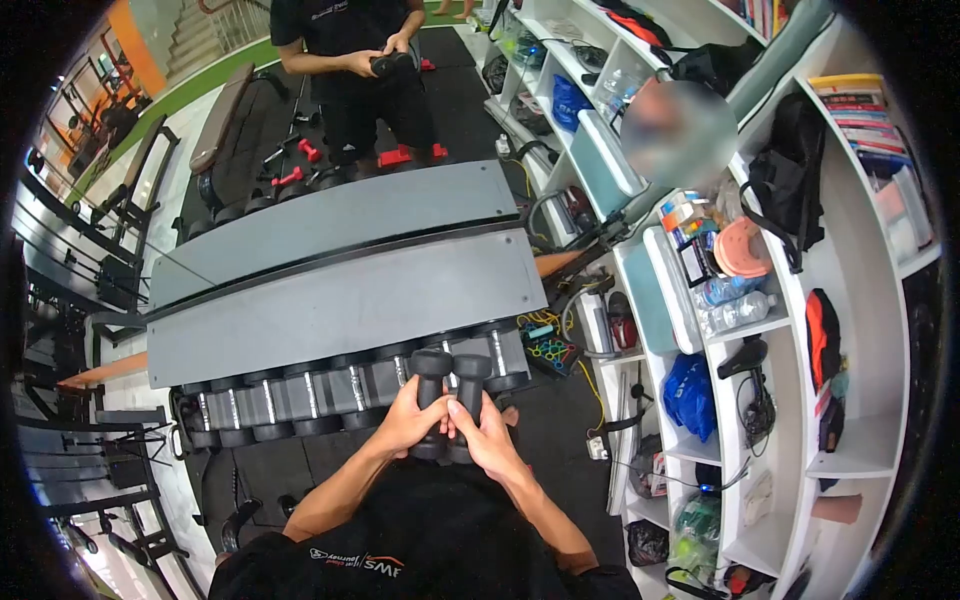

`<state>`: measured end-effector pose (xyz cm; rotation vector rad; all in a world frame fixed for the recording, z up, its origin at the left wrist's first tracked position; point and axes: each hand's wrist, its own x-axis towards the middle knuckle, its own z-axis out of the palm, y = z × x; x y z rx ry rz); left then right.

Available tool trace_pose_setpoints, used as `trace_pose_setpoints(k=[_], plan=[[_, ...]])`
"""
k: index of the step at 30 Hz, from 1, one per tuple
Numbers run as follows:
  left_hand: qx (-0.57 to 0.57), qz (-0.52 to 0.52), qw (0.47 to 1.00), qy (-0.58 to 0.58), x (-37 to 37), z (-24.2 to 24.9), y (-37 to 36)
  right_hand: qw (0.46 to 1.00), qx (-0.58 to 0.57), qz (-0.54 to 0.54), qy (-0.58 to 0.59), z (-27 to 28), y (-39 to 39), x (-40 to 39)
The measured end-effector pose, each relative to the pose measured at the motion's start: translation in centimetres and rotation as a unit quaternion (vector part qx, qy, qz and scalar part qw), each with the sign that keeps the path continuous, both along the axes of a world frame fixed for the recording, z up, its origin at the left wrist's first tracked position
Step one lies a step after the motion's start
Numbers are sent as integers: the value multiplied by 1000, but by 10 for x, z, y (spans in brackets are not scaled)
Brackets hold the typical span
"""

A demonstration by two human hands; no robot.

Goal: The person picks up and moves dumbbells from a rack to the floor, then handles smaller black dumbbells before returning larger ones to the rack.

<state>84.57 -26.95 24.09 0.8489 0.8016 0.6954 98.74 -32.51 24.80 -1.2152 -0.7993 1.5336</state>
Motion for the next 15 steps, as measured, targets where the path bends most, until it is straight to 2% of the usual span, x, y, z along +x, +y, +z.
trace_pose_setpoints(k=[7,15], plan=[[11,-2,1000,28,68,-9,18,1000,-10,18,-14,-15,15,69],[-41,78,992,85,161,-23,29,994,-44,88,-51,-33,52,170]])
